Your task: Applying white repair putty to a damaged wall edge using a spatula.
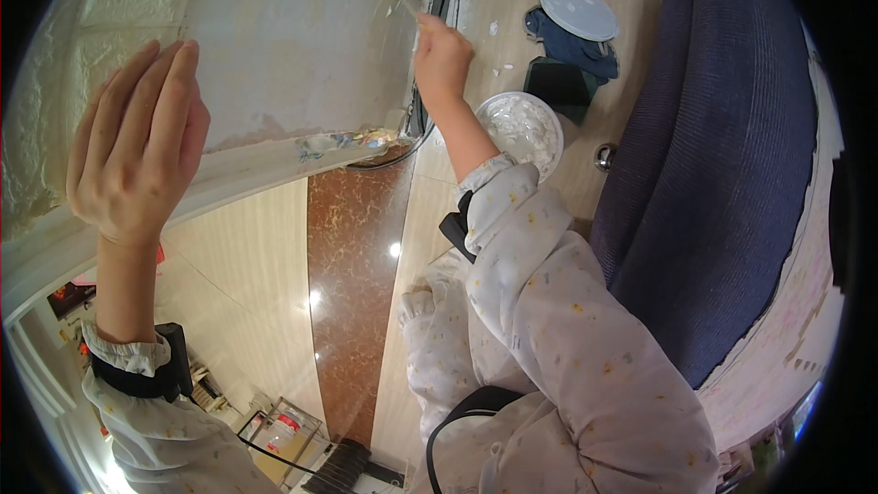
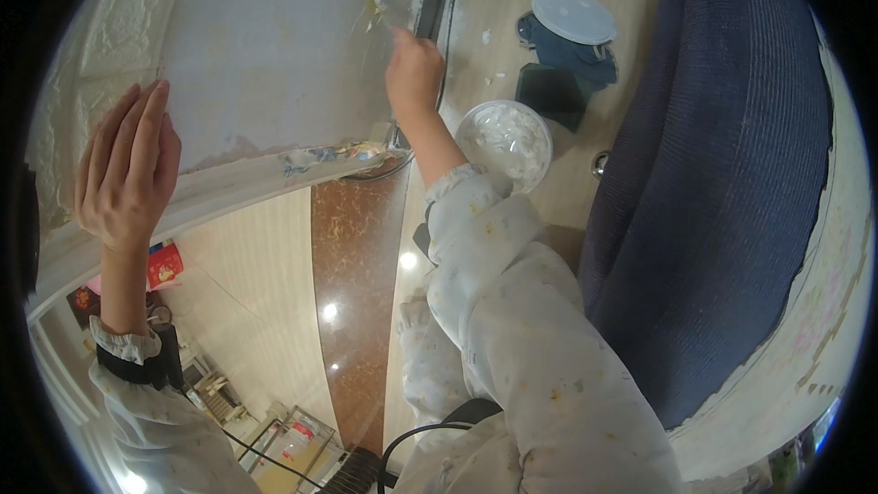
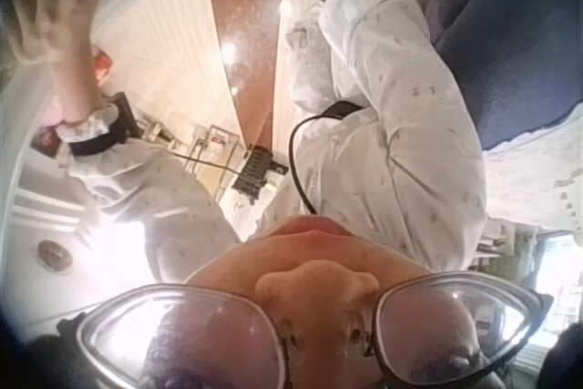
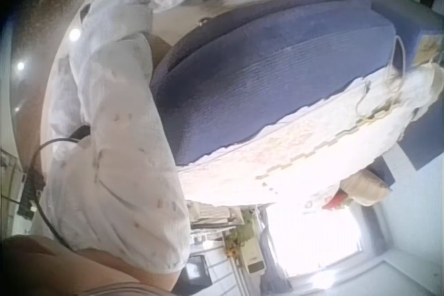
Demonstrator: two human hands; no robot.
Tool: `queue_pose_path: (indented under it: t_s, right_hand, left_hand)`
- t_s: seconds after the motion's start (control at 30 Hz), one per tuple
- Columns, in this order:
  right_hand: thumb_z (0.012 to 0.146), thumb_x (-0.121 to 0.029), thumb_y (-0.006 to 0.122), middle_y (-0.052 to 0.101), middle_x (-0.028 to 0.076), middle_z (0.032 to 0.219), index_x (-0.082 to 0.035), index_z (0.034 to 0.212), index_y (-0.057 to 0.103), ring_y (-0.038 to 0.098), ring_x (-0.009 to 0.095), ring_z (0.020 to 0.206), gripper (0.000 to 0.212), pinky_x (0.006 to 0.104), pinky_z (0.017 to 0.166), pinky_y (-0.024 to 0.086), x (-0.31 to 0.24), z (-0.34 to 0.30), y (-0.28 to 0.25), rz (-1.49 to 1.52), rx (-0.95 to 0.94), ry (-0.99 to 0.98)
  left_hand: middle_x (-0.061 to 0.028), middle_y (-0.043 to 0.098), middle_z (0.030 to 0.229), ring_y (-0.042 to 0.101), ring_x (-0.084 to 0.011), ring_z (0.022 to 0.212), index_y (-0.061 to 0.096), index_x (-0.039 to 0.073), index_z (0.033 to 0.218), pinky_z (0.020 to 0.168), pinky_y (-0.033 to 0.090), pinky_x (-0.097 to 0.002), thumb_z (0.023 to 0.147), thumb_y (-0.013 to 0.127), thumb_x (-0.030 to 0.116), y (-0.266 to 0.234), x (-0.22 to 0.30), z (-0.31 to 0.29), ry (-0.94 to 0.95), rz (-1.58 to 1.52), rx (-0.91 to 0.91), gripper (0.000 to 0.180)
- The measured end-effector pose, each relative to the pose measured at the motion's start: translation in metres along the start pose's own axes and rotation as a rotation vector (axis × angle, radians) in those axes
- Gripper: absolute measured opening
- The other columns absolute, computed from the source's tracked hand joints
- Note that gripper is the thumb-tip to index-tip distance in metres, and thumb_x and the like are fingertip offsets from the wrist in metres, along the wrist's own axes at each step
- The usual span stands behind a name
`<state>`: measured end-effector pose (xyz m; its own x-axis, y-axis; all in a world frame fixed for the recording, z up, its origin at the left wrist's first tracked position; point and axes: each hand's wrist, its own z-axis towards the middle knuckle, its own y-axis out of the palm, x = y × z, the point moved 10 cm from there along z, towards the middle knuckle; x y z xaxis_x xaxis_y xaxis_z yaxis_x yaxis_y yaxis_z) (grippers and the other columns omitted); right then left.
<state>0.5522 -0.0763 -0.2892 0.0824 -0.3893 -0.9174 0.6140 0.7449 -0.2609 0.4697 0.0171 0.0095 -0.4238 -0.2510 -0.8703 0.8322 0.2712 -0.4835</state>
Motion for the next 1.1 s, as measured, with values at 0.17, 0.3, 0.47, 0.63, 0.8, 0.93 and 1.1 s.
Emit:
queue_pose_path:
  t_s: [0.17, 0.3, 0.47, 0.63, 0.8, 0.93, 1.1]
  right_hand:
    - [0.08, -0.001, 0.059, 0.062, 0.017, 0.074, -0.007, 0.104, 0.068, 0.06, 0.034, 0.067, 0.026, 0.0415, 0.06, 0.048, -0.025, -0.07, 0.015, 0.082, -0.244, -0.12]
    - [0.078, 0.006, 0.058, 0.066, 0.017, 0.085, -0.007, 0.108, 0.067, 0.064, 0.032, 0.076, 0.034, 0.0386, 0.067, 0.052, -0.045, -0.138, -0.023, 0.266, -0.33, -0.121]
    - [0.078, 0.005, 0.057, 0.066, 0.015, 0.084, -0.005, 0.112, 0.064, 0.063, 0.032, 0.079, 0.036, 0.039, 0.069, 0.052, -0.017, -0.151, -0.058, 0.177, -0.144, -0.038]
    - [0.08, 0.001, 0.059, 0.065, 0.016, 0.082, -0.005, 0.104, 0.067, 0.062, 0.035, 0.076, 0.026, 0.043, 0.069, 0.049, 0.027, -0.071, -0.04, -0.013, 0.039, 0.06]
    - [0.081, -0.003, 0.058, 0.065, 0.02, 0.08, -0.005, 0.1, 0.068, 0.062, 0.036, 0.075, 0.02, 0.0441, 0.067, 0.048, 0.035, -0.016, 0.014, -0.025, 0.0, 0.06]
    - [0.081, -0.003, 0.058, 0.063, 0.02, 0.075, -0.006, 0.101, 0.068, 0.062, 0.036, 0.071, 0.022, 0.0433, 0.063, 0.048, 0.035, -0.059, 0.041, -0.065, -0.235, -0.024]
    - [0.08, 0.002, 0.058, 0.062, 0.017, 0.076, -0.006, 0.107, 0.066, 0.061, 0.034, 0.07, 0.03, 0.0442, 0.062, 0.048, 0.013, -0.164, 0.007, 0.078, -0.389, -0.049]
  left_hand:
    - [0.0073, 0.07, 0.085, 0.068, -0.0081, 0.085, 0.071, 0.015, 0.09, 0.075, 0.054, -0.0209, 0.078, 0.063, 0.007, 0.003, 0.0, -0.005, 0.016, 0.013, -0.012, 0.017]
    - [0.0083, 0.07, 0.085, 0.068, -0.0072, 0.085, 0.071, 0.017, 0.09, 0.074, 0.054, -0.0196, 0.078, 0.064, 0.007, 0.003, -0.003, -0.005, 0.004, 0.032, -0.004, 0.017]
    - [0.0086, 0.07, 0.085, 0.068, -0.0072, 0.084, 0.071, 0.017, 0.09, 0.073, 0.054, -0.019, 0.077, 0.065, 0.007, 0.003, -0.005, -0.006, 0.006, 0.043, -0.003, 0.017]
    - [0.0067, 0.07, 0.086, 0.068, -0.0084, 0.085, 0.072, 0.016, 0.092, 0.074, 0.055, -0.0197, 0.077, 0.065, 0.007, 0.005, -0.001, -0.004, 0.03, 0.034, -0.006, 0.018]
    - [0.0062, 0.07, 0.086, 0.068, -0.0089, 0.085, 0.072, 0.015, 0.093, 0.074, 0.055, -0.0201, 0.078, 0.065, 0.007, 0.002, 0.002, -0.003, 0.045, 0.034, -0.011, 0.018]
    - [0.0068, 0.07, 0.086, 0.069, -0.0089, 0.085, 0.072, 0.016, 0.093, 0.074, 0.055, -0.02, 0.078, 0.064, 0.008, 0.004, 0.004, -0.003, 0.057, 0.04, -0.027, 0.018]
    - [0.0076, 0.07, 0.085, 0.068, -0.0078, 0.084, 0.072, 0.016, 0.092, 0.073, 0.054, -0.0193, 0.078, 0.064, 0.008, 0.005, -0.003, -0.006, 0.058, 0.056, -0.034, 0.018]
